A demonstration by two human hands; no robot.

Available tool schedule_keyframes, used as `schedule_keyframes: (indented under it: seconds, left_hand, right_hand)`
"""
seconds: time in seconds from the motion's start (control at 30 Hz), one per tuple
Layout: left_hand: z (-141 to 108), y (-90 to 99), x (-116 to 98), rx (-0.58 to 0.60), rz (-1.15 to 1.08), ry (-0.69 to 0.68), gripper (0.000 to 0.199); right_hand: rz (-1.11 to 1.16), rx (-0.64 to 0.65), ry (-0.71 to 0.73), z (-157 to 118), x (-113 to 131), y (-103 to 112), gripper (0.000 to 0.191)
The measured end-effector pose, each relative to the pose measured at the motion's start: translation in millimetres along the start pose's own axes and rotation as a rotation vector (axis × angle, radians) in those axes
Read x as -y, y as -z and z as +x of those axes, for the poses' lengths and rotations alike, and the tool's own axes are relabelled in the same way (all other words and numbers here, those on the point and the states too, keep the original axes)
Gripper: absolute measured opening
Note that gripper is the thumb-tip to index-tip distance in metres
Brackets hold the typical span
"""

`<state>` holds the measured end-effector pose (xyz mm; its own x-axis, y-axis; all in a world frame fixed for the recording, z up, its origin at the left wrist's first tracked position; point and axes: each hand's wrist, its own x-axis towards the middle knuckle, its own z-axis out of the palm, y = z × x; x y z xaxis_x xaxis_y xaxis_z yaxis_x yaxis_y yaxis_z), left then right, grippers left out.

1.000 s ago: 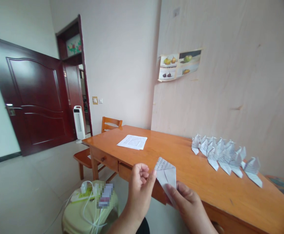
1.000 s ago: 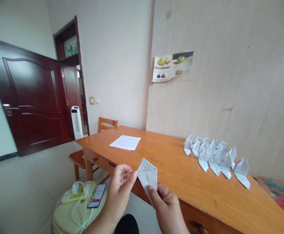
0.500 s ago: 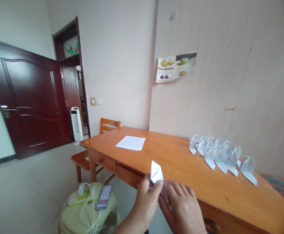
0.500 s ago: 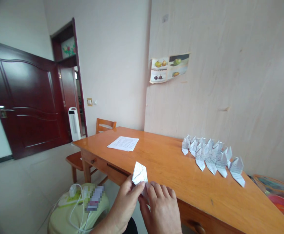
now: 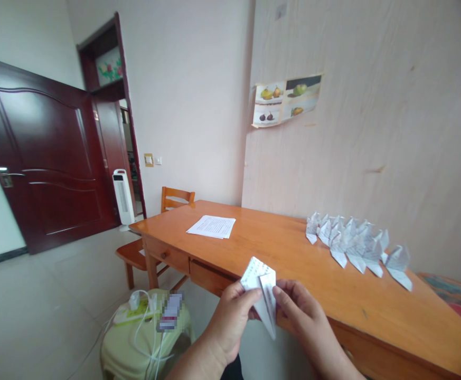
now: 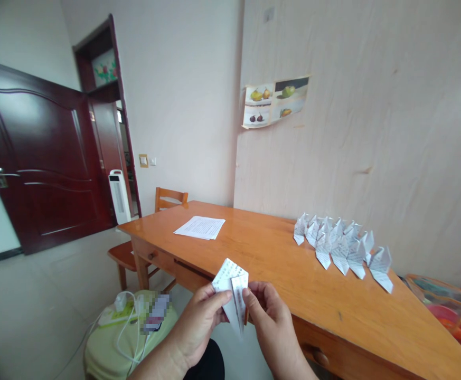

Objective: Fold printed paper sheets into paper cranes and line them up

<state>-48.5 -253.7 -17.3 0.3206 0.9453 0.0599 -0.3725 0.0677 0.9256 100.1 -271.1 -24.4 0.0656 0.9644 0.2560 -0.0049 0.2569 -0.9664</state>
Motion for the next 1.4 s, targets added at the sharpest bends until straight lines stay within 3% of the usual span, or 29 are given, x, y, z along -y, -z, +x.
schedule_keyframes:
  seconds: [0.13,0.47,0.67,0.93,1.1,1.4]
  left_hand:
    - [-2.8,0.3,2.1,0.061,0.045,0.029,0.032]
    - [-5.2,-3.0,0.8,0.055,0.061,0.031,0.037]
    - [-4.1,-1.1,2.7,0.027,0.100,0.035,0.035]
    - [-4.1,-1.8,-0.8,0.022,0.096,0.036,0.036]
    - [-2.6,-1.6,-8.1,-0.069,0.064,0.020,0.040]
    - [-1.8,2.0,-11.0,-0.123,-0.009,-0.018,0.038]
  right_hand:
    - [0.138,0.010,-0.104,1.1,9.3,0.2,0.039]
    - [0.213,0.007,-0.133,-2.1,6.7,-0.1,0.044]
    - [0.211,0.032,-0.158,-0.5,-3.8,2.0,0.042]
    - [0.196,0.018,-0.165,-3.8,0.4,1.3,0.039]
    - [0.169,0.019,-0.203,-8.2,-2.7,2.5,0.038]
    - [0.103,0.254,-0.244,-20.4,0.2,-7.5,0.040]
